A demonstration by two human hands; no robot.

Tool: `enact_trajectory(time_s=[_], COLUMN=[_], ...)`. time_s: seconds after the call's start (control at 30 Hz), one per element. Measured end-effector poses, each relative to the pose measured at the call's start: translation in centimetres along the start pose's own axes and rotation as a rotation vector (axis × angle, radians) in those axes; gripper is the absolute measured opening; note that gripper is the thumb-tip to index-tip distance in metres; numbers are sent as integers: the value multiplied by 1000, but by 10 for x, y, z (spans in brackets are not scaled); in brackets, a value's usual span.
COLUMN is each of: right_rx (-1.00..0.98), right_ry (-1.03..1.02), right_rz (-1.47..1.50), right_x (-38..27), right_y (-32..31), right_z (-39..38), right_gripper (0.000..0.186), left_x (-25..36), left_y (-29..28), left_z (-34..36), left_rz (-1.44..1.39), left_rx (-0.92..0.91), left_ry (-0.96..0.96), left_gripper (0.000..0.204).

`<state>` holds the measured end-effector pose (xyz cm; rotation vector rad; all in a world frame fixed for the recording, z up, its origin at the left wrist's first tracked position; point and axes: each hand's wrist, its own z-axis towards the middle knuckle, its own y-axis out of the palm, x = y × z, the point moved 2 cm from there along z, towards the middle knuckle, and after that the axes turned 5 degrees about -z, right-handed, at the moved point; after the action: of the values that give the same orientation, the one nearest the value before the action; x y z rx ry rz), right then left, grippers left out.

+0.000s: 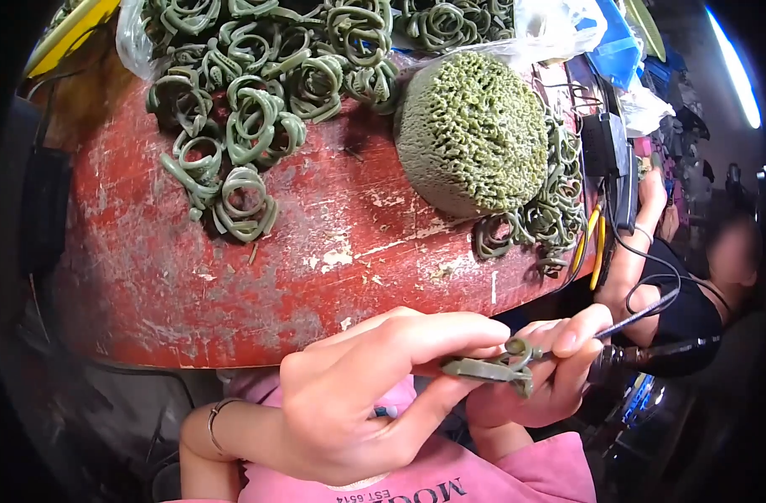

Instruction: Fusing and trimming green wax decorative elements using a heated tool and scissors.

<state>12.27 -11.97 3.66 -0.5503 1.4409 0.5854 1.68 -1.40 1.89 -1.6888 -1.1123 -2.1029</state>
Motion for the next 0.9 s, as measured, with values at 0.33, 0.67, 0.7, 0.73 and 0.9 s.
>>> enact_trajectory(time_s=[0.33,0.67,0.7,0.73,0.9], right_rx=[55,-41,-61,-61,31], right_ry=[124,-80,-97,-97,-104], right_rz=[-163,-264,-287,-286,-320], right_x=[-11,-13,-13,-13,-13], right_y=[5,-1,-1,-1,2], right_z=[-2,-1,-1,-2,-2], right_gripper=[39,32,30,30,30], left_x=[3,1,1,0,-2], left_y=[-2,2,3,3,2], left_z=[0,-2,-3,-4,-5], left_rz=[55,55,35,15,42], left_rx=[-96,-87,-86,-84,-87], left_ry=[7,5,-32,-69,-44], left_gripper=[26,29,29,29,29])
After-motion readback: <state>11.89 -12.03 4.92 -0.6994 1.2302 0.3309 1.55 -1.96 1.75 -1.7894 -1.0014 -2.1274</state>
